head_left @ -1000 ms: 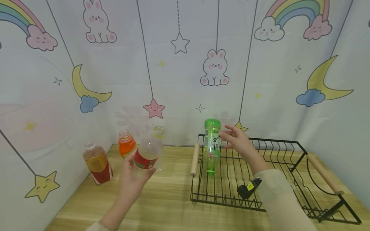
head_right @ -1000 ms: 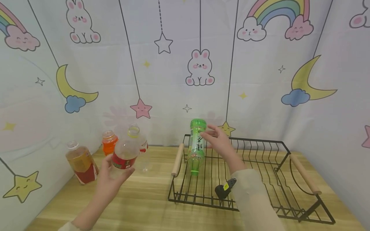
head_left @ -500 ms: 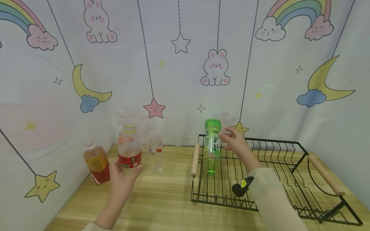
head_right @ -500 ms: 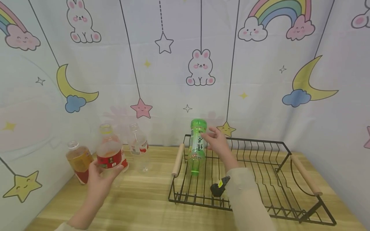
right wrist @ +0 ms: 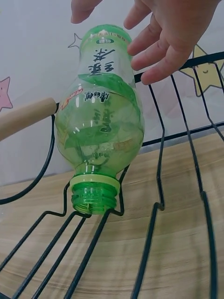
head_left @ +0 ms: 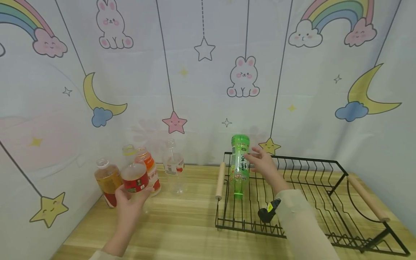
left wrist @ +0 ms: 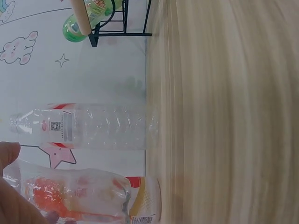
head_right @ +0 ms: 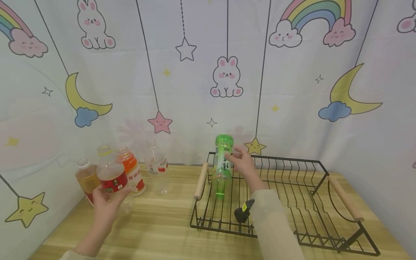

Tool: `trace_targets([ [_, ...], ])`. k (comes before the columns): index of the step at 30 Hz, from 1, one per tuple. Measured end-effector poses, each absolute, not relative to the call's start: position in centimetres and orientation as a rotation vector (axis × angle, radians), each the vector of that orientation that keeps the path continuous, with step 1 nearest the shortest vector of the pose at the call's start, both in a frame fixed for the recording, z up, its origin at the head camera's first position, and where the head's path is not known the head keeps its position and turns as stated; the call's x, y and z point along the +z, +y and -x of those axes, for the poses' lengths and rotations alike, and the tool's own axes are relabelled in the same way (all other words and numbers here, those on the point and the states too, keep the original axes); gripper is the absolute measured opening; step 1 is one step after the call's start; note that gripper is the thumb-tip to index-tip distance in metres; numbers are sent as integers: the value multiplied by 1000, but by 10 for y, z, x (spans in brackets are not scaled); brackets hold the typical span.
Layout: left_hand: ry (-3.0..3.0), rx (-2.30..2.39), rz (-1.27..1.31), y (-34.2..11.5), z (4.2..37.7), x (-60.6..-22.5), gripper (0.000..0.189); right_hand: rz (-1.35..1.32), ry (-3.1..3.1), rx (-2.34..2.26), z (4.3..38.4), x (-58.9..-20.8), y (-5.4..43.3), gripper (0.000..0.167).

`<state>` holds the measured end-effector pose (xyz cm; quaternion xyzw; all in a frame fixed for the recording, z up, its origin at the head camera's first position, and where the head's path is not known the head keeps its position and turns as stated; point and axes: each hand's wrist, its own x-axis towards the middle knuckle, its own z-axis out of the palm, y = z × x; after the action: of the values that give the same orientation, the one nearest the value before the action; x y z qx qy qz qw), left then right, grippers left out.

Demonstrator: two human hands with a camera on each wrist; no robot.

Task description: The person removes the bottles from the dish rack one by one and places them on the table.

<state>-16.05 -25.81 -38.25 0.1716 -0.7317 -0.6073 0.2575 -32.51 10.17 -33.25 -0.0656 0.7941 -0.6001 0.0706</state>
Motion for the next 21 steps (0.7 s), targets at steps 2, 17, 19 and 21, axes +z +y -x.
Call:
trace_targets([
  [2, -1981, -1656, -478, -261, 161, -384, 84, 185, 2379, -1800, 325, -334, 101, 72],
  [17, -1939, -1679, -540, -267, 163, -391, 84, 118, 2281, -1777, 325, -342, 101, 74],
  [19, -1929, -1681, -548, -268, 164, -392, 84, 109, 2277, -1765, 325, -343, 102, 75],
  [21, -1928, -1678, -563, -268, 164, -392, 84, 106, 2276, -1746, 325, -344, 102, 75],
])
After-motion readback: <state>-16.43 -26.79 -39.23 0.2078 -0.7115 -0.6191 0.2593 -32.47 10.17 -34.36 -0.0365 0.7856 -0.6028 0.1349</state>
